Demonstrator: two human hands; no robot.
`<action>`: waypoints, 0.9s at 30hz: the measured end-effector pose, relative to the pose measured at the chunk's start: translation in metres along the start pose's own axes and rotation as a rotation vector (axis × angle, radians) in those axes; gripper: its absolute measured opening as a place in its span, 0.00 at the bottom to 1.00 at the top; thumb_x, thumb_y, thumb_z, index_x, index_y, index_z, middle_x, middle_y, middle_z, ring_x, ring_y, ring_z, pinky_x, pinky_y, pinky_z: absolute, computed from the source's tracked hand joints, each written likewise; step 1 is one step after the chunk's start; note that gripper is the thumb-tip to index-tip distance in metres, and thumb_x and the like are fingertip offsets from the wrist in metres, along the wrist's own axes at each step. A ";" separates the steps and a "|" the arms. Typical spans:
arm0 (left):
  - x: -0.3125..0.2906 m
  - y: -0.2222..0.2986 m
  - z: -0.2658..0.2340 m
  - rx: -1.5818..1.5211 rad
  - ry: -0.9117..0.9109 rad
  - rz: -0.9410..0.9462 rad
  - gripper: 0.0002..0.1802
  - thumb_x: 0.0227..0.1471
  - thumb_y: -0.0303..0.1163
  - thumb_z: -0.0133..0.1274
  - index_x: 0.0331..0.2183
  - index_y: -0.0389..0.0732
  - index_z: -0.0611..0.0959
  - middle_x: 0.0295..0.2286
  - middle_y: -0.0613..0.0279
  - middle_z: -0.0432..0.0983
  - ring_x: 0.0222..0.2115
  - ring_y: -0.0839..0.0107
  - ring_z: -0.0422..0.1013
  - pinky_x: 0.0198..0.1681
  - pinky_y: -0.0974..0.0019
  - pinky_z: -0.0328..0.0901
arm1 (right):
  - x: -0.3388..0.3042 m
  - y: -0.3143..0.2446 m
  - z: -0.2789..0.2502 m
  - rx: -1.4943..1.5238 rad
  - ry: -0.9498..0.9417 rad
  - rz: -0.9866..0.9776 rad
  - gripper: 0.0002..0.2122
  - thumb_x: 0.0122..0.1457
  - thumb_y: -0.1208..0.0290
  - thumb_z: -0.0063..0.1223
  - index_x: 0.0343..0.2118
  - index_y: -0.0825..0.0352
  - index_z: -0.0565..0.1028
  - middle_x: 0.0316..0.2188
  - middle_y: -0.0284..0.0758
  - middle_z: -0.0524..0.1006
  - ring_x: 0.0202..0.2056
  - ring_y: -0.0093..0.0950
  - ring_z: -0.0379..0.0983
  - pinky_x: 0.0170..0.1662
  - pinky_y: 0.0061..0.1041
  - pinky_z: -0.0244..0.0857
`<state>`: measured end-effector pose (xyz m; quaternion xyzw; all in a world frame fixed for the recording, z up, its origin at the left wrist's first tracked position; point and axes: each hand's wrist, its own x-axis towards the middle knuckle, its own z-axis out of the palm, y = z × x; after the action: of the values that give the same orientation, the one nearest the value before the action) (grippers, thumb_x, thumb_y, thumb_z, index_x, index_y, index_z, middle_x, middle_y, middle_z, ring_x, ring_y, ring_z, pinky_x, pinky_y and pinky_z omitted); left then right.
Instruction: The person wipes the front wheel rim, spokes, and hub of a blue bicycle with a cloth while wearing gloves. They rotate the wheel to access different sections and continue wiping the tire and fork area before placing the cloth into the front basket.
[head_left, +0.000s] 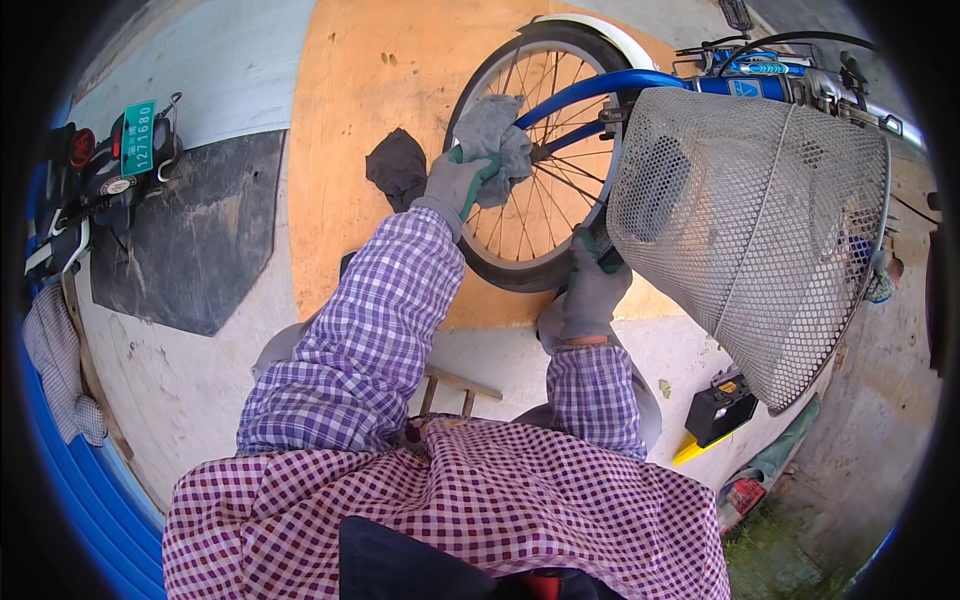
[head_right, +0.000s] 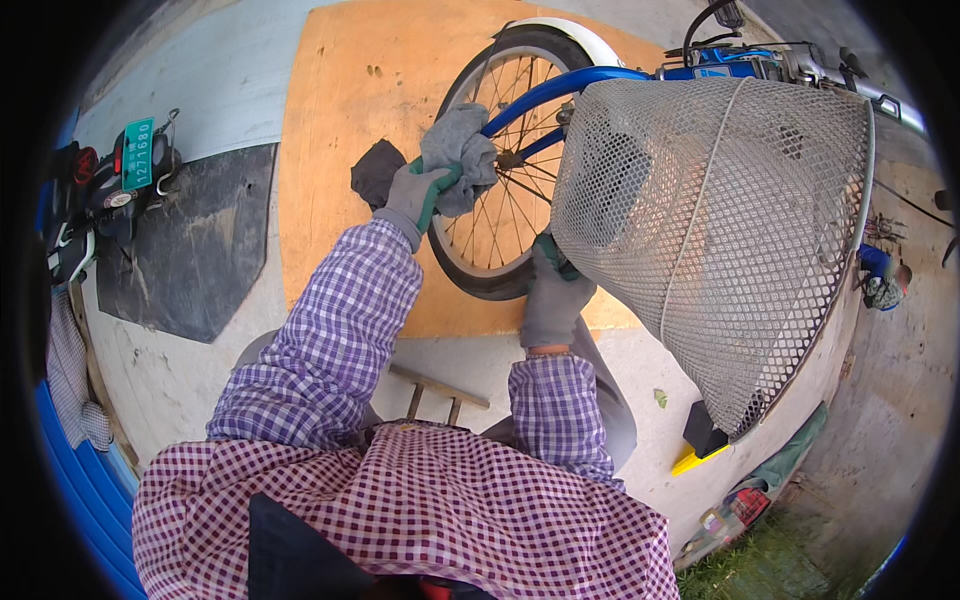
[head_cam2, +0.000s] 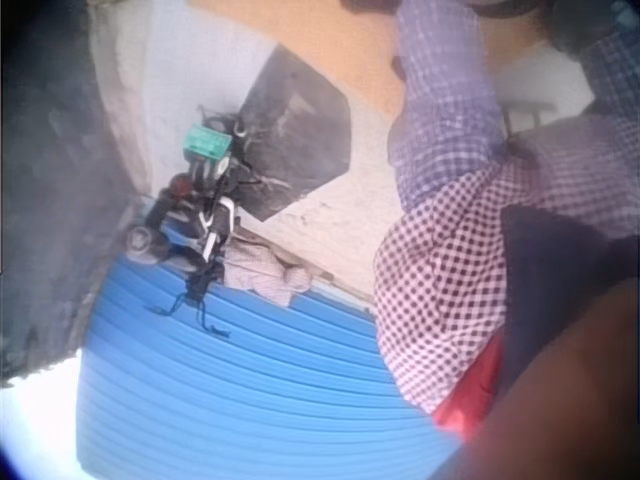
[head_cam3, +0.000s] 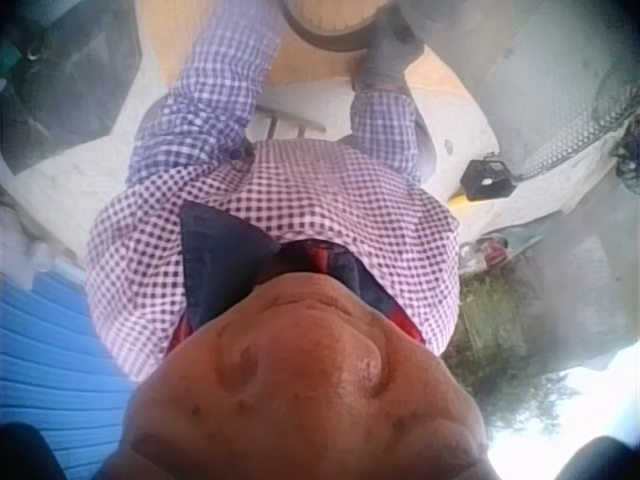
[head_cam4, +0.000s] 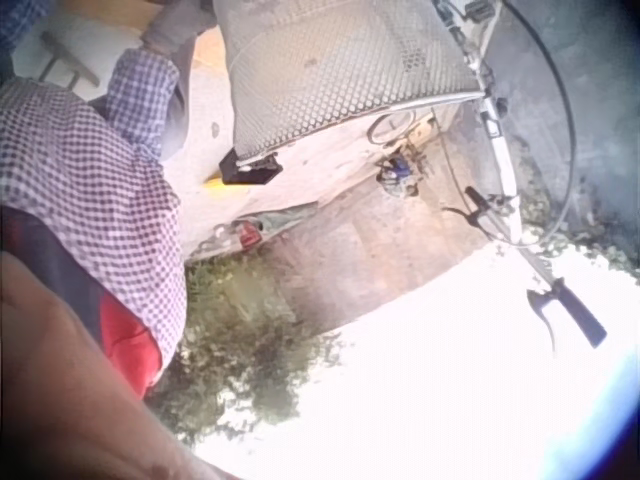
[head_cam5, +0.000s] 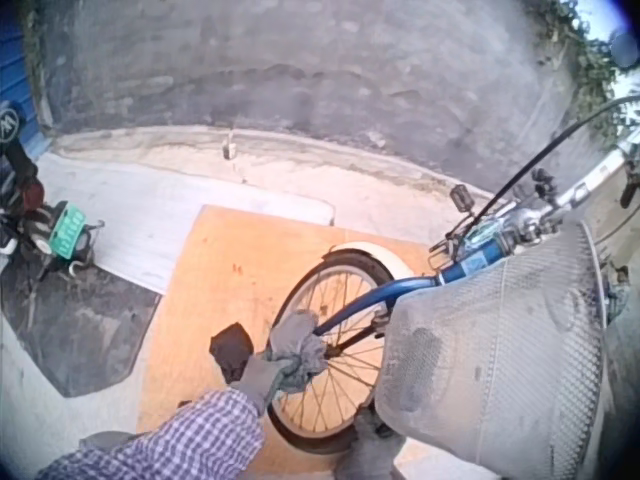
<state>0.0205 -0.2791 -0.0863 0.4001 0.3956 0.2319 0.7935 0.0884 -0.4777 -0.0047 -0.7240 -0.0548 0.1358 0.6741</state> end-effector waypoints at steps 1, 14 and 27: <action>-0.012 -0.012 0.010 -0.034 -0.033 -0.120 0.21 0.55 0.28 0.60 0.49 0.31 0.78 0.40 0.56 0.80 0.39 0.70 0.77 0.43 0.68 0.73 | -0.001 -0.001 0.000 0.003 0.015 0.004 0.17 0.51 0.82 0.64 0.44 0.74 0.74 0.39 0.36 0.76 0.34 0.24 0.74 0.36 0.23 0.69; -0.010 -0.055 -0.016 1.197 -0.886 0.512 0.23 0.49 0.36 0.63 0.46 0.37 0.82 0.40 0.50 0.80 0.40 0.59 0.79 0.44 0.61 0.73 | -0.005 -0.014 0.002 0.080 -0.001 0.000 0.21 0.53 0.83 0.62 0.51 0.74 0.70 0.46 0.38 0.75 0.43 0.28 0.73 0.46 0.25 0.67; 0.003 -0.033 -0.031 0.695 0.420 0.091 0.28 0.46 0.35 0.68 0.46 0.31 0.76 0.30 0.55 0.81 0.28 0.65 0.77 0.32 0.66 0.73 | -0.025 -0.008 0.020 0.069 -0.125 0.076 0.24 0.54 0.83 0.61 0.54 0.77 0.67 0.51 0.42 0.75 0.48 0.33 0.74 0.54 0.28 0.68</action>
<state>-0.0012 -0.2824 -0.1259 0.6053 0.5860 0.1960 0.5019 0.0601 -0.4648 0.0050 -0.6919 -0.0648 0.2081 0.6883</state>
